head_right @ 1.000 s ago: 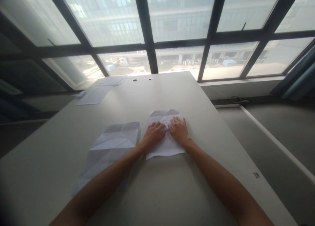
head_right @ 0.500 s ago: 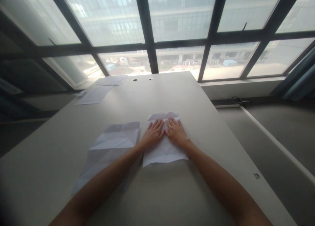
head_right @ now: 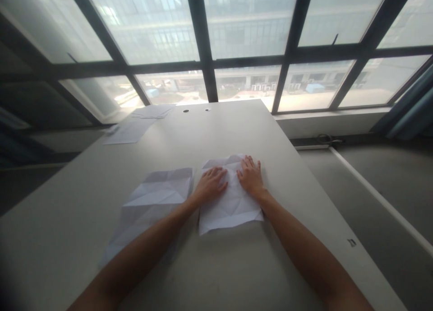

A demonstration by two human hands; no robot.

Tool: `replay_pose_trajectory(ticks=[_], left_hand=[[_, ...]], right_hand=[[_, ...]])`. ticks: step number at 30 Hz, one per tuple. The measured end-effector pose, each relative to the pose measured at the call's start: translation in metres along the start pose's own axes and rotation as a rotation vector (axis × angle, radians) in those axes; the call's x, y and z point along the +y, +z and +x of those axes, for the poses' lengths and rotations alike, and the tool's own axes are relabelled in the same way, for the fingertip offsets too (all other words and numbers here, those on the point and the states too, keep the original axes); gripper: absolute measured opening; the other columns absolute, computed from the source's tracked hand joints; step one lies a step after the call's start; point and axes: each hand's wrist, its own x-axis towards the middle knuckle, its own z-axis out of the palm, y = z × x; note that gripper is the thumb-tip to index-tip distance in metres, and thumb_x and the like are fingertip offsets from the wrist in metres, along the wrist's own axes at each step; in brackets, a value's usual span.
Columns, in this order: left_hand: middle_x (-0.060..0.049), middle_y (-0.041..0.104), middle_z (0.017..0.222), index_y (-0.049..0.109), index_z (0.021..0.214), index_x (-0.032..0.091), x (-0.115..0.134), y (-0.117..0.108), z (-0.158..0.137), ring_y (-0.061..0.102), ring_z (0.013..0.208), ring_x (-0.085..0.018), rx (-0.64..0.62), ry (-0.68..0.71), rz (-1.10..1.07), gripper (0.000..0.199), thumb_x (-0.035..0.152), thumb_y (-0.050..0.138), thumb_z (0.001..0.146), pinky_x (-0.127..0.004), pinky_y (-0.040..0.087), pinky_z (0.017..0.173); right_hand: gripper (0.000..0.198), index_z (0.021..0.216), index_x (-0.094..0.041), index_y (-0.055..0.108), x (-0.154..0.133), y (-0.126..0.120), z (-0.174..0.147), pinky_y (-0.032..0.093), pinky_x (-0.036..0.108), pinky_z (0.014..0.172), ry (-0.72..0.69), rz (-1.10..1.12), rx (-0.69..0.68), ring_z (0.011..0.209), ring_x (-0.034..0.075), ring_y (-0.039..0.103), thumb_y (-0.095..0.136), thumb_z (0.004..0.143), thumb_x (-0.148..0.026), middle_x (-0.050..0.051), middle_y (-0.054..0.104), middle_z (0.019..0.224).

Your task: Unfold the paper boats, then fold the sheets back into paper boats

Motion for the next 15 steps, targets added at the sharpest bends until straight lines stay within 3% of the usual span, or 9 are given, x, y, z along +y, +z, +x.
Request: replay_pose_trajectory(ticks=[4, 7, 11, 15], left_hand=[[-0.009, 0.057, 0.127, 0.059, 0.119, 0.026, 0.004, -0.005, 0.001, 0.051, 0.118, -0.027, 0.03, -0.017, -0.018, 0.031, 0.04, 0.05, 0.094, -0.043, 0.039, 0.103], [-0.008, 0.054, 0.134, 0.054, 0.129, 0.025, 0.002, 0.001, 0.002, 0.048, 0.125, -0.025, 0.039, 0.014, -0.043, 0.036, 0.037, 0.047, 0.095, -0.041, 0.036, 0.107], [-0.008, 0.036, 0.155, 0.033, 0.149, 0.022, -0.002, 0.012, 0.001, 0.028, 0.144, -0.026, -0.01, 0.063, -0.04, 0.054, 0.041, 0.038, 0.099, -0.045, 0.021, 0.118], [-0.005, 0.028, 0.16, 0.027, 0.153, 0.027, -0.005, 0.015, 0.001, 0.018, 0.148, -0.031, -0.048, 0.03, -0.007, 0.06, 0.051, 0.032, 0.099, -0.053, 0.016, 0.119]], right_hand=[[0.052, 0.146, -0.012, 0.043, -0.011, -0.002, -0.004, 0.011, 0.047, 0.12, -0.195, 0.074, -0.049, 0.148, 0.023, 0.022, 0.039, 0.096, -0.03, 0.012, 0.034, 0.157], [0.052, 0.146, -0.012, 0.042, -0.018, -0.001, -0.007, 0.012, 0.047, 0.12, -0.278, 0.098, -0.15, 0.147, 0.023, 0.026, 0.036, 0.098, -0.03, 0.013, 0.035, 0.156], [0.056, 0.15, -0.011, 0.035, -0.022, 0.0, -0.009, 0.012, 0.047, 0.12, -0.258, 0.079, -0.205, 0.147, 0.022, 0.024, 0.034, 0.098, -0.032, 0.013, 0.032, 0.157], [0.057, 0.15, -0.014, 0.035, -0.022, 0.0, -0.008, 0.012, 0.05, 0.119, -0.197, 0.027, -0.202, 0.148, 0.024, 0.022, 0.034, 0.099, -0.038, 0.012, 0.029, 0.158]])
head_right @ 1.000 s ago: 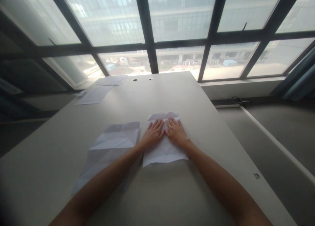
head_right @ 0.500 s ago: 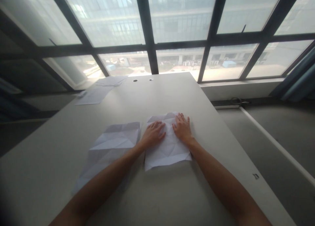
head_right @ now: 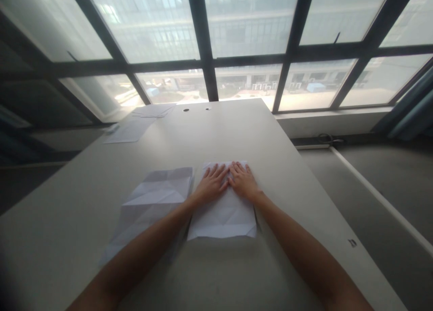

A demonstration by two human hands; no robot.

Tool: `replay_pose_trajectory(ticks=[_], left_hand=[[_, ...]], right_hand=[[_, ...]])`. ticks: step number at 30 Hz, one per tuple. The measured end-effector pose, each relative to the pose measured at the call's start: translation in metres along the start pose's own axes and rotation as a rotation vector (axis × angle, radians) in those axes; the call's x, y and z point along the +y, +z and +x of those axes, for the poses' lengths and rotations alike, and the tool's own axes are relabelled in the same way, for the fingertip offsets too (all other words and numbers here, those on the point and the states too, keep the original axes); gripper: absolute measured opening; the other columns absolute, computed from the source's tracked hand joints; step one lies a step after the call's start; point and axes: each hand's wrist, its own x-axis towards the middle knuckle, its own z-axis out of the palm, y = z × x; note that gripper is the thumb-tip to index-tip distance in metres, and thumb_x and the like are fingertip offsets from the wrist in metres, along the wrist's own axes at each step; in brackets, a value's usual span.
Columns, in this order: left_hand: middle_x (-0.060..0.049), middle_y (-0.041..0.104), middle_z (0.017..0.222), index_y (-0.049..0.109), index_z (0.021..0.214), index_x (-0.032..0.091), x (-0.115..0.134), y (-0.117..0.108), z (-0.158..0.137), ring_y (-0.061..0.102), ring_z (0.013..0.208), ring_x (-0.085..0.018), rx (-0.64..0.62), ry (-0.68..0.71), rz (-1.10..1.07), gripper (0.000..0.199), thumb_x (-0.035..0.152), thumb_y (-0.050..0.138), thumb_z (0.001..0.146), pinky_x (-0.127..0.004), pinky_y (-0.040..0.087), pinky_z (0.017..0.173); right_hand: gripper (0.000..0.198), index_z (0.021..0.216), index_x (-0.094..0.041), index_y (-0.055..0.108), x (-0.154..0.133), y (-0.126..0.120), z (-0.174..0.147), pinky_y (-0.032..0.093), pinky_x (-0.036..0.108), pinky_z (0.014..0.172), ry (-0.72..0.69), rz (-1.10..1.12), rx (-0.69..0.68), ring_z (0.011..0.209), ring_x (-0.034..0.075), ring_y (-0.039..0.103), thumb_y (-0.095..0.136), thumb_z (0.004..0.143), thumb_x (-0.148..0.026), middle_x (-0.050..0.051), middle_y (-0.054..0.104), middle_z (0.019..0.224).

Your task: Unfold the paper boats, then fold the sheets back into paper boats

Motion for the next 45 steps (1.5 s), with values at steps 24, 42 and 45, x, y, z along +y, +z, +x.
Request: replay_pose_trajectory(ticks=[24, 42, 45], left_hand=[[-0.015, 0.033, 0.156, 0.039, 0.147, 0.019, -0.007, 0.0, 0.001, 0.025, 0.146, -0.033, 0.076, -0.196, 0.021, 0.057, 0.047, 0.038, 0.098, -0.054, 0.019, 0.117], [-0.009, 0.034, 0.157, 0.04, 0.147, 0.02, 0.002, -0.009, 0.0, 0.026, 0.147, -0.024, 0.009, 0.071, -0.057, 0.054, 0.044, 0.041, 0.098, -0.044, 0.02, 0.12], [-0.009, 0.033, 0.158, 0.037, 0.148, 0.02, 0.002, -0.007, 0.0, 0.025, 0.147, -0.024, 0.007, 0.059, -0.051, 0.055, 0.043, 0.039, 0.099, -0.044, 0.019, 0.12]], right_hand=[[0.053, 0.146, -0.013, 0.041, -0.005, -0.003, -0.006, 0.011, 0.05, 0.119, 0.013, -0.002, 0.123, 0.148, 0.024, 0.022, 0.037, 0.097, -0.031, 0.015, 0.033, 0.156], [0.053, 0.146, -0.011, 0.042, 0.015, 0.0, 0.002, 0.015, 0.05, 0.119, 0.106, -0.028, 0.089, 0.146, 0.027, 0.027, 0.037, 0.098, -0.032, 0.016, 0.035, 0.155], [0.049, 0.14, -0.009, 0.05, 0.004, 0.0, -0.004, 0.01, 0.05, 0.12, 0.106, -0.041, 0.149, 0.146, 0.028, 0.026, 0.037, 0.097, -0.027, 0.018, 0.038, 0.153]])
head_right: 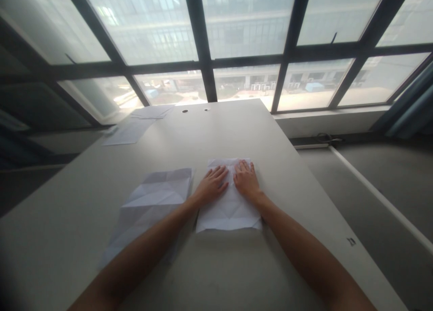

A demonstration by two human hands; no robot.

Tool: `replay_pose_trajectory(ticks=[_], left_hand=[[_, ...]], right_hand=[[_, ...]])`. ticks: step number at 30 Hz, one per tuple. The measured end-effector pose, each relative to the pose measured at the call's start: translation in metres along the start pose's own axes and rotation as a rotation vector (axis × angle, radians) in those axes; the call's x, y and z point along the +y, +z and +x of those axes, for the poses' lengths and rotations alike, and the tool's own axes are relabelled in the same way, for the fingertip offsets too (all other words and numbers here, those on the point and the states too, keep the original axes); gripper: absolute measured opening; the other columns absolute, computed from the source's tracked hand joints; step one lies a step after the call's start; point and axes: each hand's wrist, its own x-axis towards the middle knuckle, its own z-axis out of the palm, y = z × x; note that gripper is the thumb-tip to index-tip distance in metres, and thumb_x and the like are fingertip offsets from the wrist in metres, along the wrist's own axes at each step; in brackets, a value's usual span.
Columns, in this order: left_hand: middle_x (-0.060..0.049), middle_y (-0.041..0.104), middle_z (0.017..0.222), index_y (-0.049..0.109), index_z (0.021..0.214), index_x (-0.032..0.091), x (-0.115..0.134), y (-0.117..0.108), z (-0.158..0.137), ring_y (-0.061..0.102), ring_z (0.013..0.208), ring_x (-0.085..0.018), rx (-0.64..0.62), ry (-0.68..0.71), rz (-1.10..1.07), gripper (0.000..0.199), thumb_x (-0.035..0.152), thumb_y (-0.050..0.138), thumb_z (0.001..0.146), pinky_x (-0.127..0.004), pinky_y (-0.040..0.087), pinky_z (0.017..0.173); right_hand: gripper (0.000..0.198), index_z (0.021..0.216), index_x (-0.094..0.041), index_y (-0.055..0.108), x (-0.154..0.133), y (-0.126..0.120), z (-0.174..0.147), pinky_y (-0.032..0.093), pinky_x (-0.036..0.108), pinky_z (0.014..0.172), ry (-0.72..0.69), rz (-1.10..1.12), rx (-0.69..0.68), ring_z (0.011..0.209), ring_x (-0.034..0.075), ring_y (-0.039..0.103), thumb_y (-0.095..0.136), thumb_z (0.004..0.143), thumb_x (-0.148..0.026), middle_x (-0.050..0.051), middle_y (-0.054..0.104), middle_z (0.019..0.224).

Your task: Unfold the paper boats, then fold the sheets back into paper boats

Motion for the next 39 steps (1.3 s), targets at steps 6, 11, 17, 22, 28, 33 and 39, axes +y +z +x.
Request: replay_pose_trajectory(ticks=[6, 11, 17, 22, 28, 33, 39], left_hand=[[-0.007, 0.034, 0.157, 0.035, 0.15, 0.022, -0.001, 0.004, 0.0, 0.026, 0.147, -0.023, 0.011, -0.049, -0.004, 0.052, 0.036, 0.037, 0.099, -0.044, 0.02, 0.12], [-0.007, 0.037, 0.156, 0.04, 0.146, 0.022, -0.001, 0.005, 0.0, 0.029, 0.146, -0.023, 0.043, -0.107, 0.006, 0.048, 0.035, 0.032, 0.101, -0.046, 0.021, 0.119], [-0.008, 0.044, 0.151, 0.048, 0.14, 0.023, -0.001, 0.002, 0.003, 0.035, 0.142, -0.023, 0.05, -0.134, 0.013, 0.042, 0.031, 0.035, 0.1, -0.046, 0.026, 0.117], [-0.008, 0.041, 0.154, 0.046, 0.141, 0.024, 0.0, 0.0, 0.001, 0.032, 0.144, -0.024, 0.042, -0.095, 0.021, 0.044, 0.037, 0.037, 0.1, -0.048, 0.025, 0.117], [-0.005, 0.029, 0.16, 0.037, 0.149, 0.029, 0.0, 0.001, -0.001, 0.02, 0.149, -0.027, -0.037, 0.02, 0.009, 0.056, 0.053, 0.037, 0.098, -0.052, 0.015, 0.119], [-0.001, 0.028, 0.16, 0.035, 0.15, 0.033, -0.002, 0.002, 0.001, 0.018, 0.149, -0.027, -0.057, 0.015, -0.003, 0.06, 0.059, 0.039, 0.096, -0.052, 0.013, 0.12], [-0.001, 0.028, 0.16, 0.03, 0.152, 0.032, -0.002, 0.004, 0.001, 0.018, 0.149, -0.026, -0.043, -0.003, -0.002, 0.062, 0.059, 0.036, 0.097, -0.049, 0.013, 0.12]], right_hand=[[0.055, 0.148, -0.009, 0.039, -0.023, 0.006, -0.01, 0.014, 0.043, 0.121, -0.101, 0.108, -0.055, 0.146, 0.023, 0.027, 0.034, 0.095, -0.022, 0.014, 0.037, 0.155], [0.054, 0.148, -0.009, 0.039, -0.025, 0.007, -0.009, 0.015, 0.043, 0.12, -0.091, 0.127, -0.076, 0.146, 0.023, 0.026, 0.031, 0.097, -0.026, 0.014, 0.036, 0.155], [0.052, 0.147, -0.014, 0.042, -0.02, 0.005, -0.005, 0.015, 0.045, 0.12, -0.06, 0.104, -0.078, 0.147, 0.023, 0.025, 0.034, 0.097, -0.027, 0.013, 0.035, 0.156], [0.051, 0.145, -0.012, 0.044, -0.005, 0.006, 0.006, 0.017, 0.045, 0.119, -0.007, 0.076, -0.058, 0.146, 0.023, 0.027, 0.033, 0.097, -0.025, 0.013, 0.035, 0.156], [0.05, 0.144, -0.012, 0.045, 0.005, 0.004, 0.01, 0.017, 0.043, 0.119, -0.029, 0.074, -0.06, 0.146, 0.023, 0.028, 0.034, 0.098, -0.025, 0.014, 0.036, 0.155], [0.048, 0.143, -0.013, 0.047, 0.004, 0.001, 0.008, 0.017, 0.044, 0.119, -0.04, 0.084, -0.063, 0.145, 0.025, 0.029, 0.036, 0.098, -0.028, 0.014, 0.037, 0.155], [0.045, 0.139, -0.014, 0.052, 0.003, -0.003, 0.006, 0.021, 0.043, 0.118, -0.103, 0.106, -0.046, 0.142, 0.024, 0.034, 0.041, 0.098, -0.029, 0.015, 0.043, 0.151]])
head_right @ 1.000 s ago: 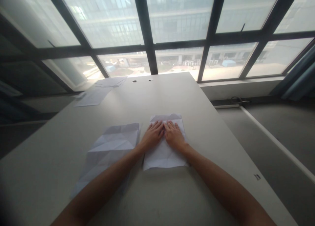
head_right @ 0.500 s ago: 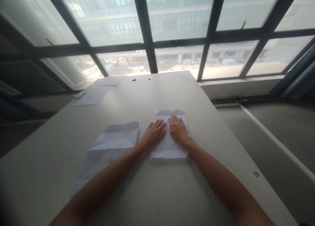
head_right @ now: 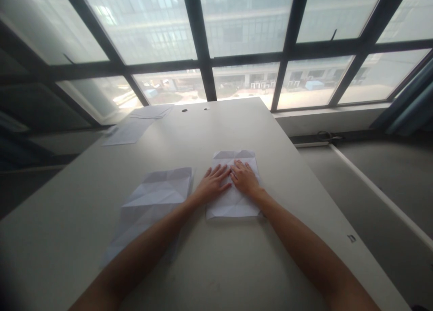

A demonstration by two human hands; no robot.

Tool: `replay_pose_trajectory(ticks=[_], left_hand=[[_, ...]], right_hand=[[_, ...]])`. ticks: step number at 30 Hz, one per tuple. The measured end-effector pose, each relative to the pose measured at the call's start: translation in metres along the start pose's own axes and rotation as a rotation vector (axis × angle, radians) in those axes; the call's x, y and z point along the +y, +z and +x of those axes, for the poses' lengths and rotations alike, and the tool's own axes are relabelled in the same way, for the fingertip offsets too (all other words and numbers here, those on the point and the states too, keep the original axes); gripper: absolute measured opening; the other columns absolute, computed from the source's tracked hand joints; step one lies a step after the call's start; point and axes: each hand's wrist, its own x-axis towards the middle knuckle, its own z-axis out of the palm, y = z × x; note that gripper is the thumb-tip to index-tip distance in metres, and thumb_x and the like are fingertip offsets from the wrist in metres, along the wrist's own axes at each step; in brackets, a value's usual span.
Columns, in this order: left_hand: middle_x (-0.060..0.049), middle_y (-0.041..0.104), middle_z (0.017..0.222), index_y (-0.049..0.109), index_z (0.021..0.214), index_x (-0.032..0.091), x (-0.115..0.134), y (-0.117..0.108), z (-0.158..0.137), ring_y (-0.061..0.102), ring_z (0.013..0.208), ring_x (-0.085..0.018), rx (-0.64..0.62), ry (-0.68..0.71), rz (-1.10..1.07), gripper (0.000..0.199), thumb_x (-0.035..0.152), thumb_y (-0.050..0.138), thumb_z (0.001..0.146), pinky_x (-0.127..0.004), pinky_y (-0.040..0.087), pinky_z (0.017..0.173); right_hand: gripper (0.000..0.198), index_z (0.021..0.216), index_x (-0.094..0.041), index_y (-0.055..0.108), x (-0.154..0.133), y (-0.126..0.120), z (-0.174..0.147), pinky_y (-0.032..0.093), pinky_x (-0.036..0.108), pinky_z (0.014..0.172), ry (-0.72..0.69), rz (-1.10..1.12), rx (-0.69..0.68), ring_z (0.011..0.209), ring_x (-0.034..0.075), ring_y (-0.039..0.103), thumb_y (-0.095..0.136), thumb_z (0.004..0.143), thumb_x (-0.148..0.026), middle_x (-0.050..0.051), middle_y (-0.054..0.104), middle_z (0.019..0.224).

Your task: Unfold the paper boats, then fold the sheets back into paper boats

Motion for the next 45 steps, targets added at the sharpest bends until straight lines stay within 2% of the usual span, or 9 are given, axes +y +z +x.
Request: replay_pose_trajectory(ticks=[7, 13, 20, 24, 30, 35, 38, 41, 45], left_hand=[[-0.002, 0.027, 0.16, 0.034, 0.151, 0.028, -0.001, 0.0, 0.001, 0.018, 0.149, -0.027, -0.007, 0.0, 0.008, 0.063, 0.06, 0.035, 0.097, -0.05, 0.014, 0.12], [-0.002, 0.029, 0.159, 0.035, 0.151, 0.028, -0.001, 0.001, 0.003, 0.019, 0.149, -0.026, 0.013, -0.021, -0.036, 0.066, 0.063, 0.035, 0.095, -0.049, 0.015, 0.121], [-0.005, 0.034, 0.157, 0.039, 0.149, 0.026, -0.004, -0.002, 0.003, 0.025, 0.147, -0.027, 0.016, -0.022, -0.118, 0.068, 0.063, 0.048, 0.091, -0.048, 0.017, 0.12], [-0.007, 0.042, 0.153, 0.047, 0.144, 0.027, -0.006, -0.002, 0.004, 0.031, 0.145, -0.027, 0.051, -0.035, -0.172, 0.062, 0.057, 0.056, 0.09, -0.049, 0.021, 0.119], [-0.007, 0.061, 0.135, 0.069, 0.12, 0.028, -0.012, -0.003, 0.006, 0.049, 0.134, -0.024, 0.153, -0.024, -0.251, 0.034, 0.041, 0.065, 0.089, -0.042, 0.034, 0.114], [-0.005, 0.067, 0.126, 0.076, 0.106, 0.029, -0.012, -0.004, 0.006, 0.056, 0.127, -0.024, 0.193, -0.035, -0.31, 0.02, 0.035, 0.065, 0.089, -0.04, 0.041, 0.109], [-0.004, 0.068, 0.124, 0.076, 0.103, 0.029, -0.011, -0.004, 0.006, 0.057, 0.125, -0.023, 0.197, -0.049, -0.321, 0.018, 0.034, 0.065, 0.09, -0.04, 0.042, 0.109], [-0.004, 0.067, 0.128, 0.075, 0.108, 0.028, -0.009, -0.005, 0.005, 0.056, 0.127, -0.022, 0.19, -0.069, -0.298, 0.022, 0.034, 0.062, 0.091, -0.039, 0.04, 0.11], [-0.007, 0.049, 0.148, 0.055, 0.138, 0.025, -0.006, -0.005, 0.003, 0.041, 0.14, -0.025, 0.136, -0.066, -0.179, 0.052, 0.046, 0.061, 0.09, -0.042, 0.032, 0.115]], right_hand=[[0.04, 0.13, -0.013, 0.059, -0.004, -0.002, -0.012, 0.028, 0.04, 0.114, 0.066, -0.054, 0.094, 0.135, 0.025, 0.044, 0.042, 0.097, -0.028, 0.016, 0.053, 0.141], [0.062, 0.146, -0.011, 0.042, 0.015, -0.008, -0.028, 0.021, 0.048, 0.119, -0.061, -0.036, -0.021, 0.146, 0.027, 0.028, 0.046, 0.096, -0.047, 0.017, 0.035, 0.155], [0.068, 0.144, -0.013, 0.046, 0.026, -0.01, -0.027, 0.027, 0.048, 0.117, -0.11, 0.032, -0.005, 0.141, 0.028, 0.037, 0.054, 0.091, -0.055, 0.018, 0.042, 0.15], [0.058, 0.137, -0.014, 0.055, 0.023, -0.013, -0.025, 0.035, 0.045, 0.113, -0.099, 0.057, 0.053, 0.134, 0.028, 0.048, 0.06, 0.09, -0.047, 0.017, 0.053, 0.142], [0.027, 0.114, -0.02, 0.071, 0.02, -0.019, -0.025, 0.041, 0.039, 0.107, -0.116, 0.098, 0.092, 0.123, 0.026, 0.058, 0.064, 0.09, -0.031, 0.011, 0.065, 0.129], [0.02, 0.105, -0.023, 0.074, 0.021, -0.021, -0.026, 0.041, 0.039, 0.106, -0.121, 0.102, 0.08, 0.121, 0.024, 0.06, 0.06, 0.092, -0.028, 0.008, 0.068, 0.124], [0.033, 0.122, -0.021, 0.067, 0.021, -0.016, -0.027, 0.036, 0.039, 0.111, -0.108, 0.069, 0.055, 0.128, 0.023, 0.053, 0.055, 0.094, -0.034, 0.01, 0.062, 0.134], [0.058, 0.144, -0.015, 0.046, 0.023, -0.01, -0.029, 0.024, 0.046, 0.118, -0.026, -0.024, 0.01, 0.143, 0.027, 0.034, 0.046, 0.097, -0.047, 0.015, 0.04, 0.153], [0.081, 0.152, -0.01, 0.032, 0.031, -0.008, -0.029, 0.016, 0.05, 0.12, 0.024, -0.081, -0.084, 0.149, 0.03, 0.015, 0.04, 0.092, -0.065, 0.019, 0.021, 0.159]])
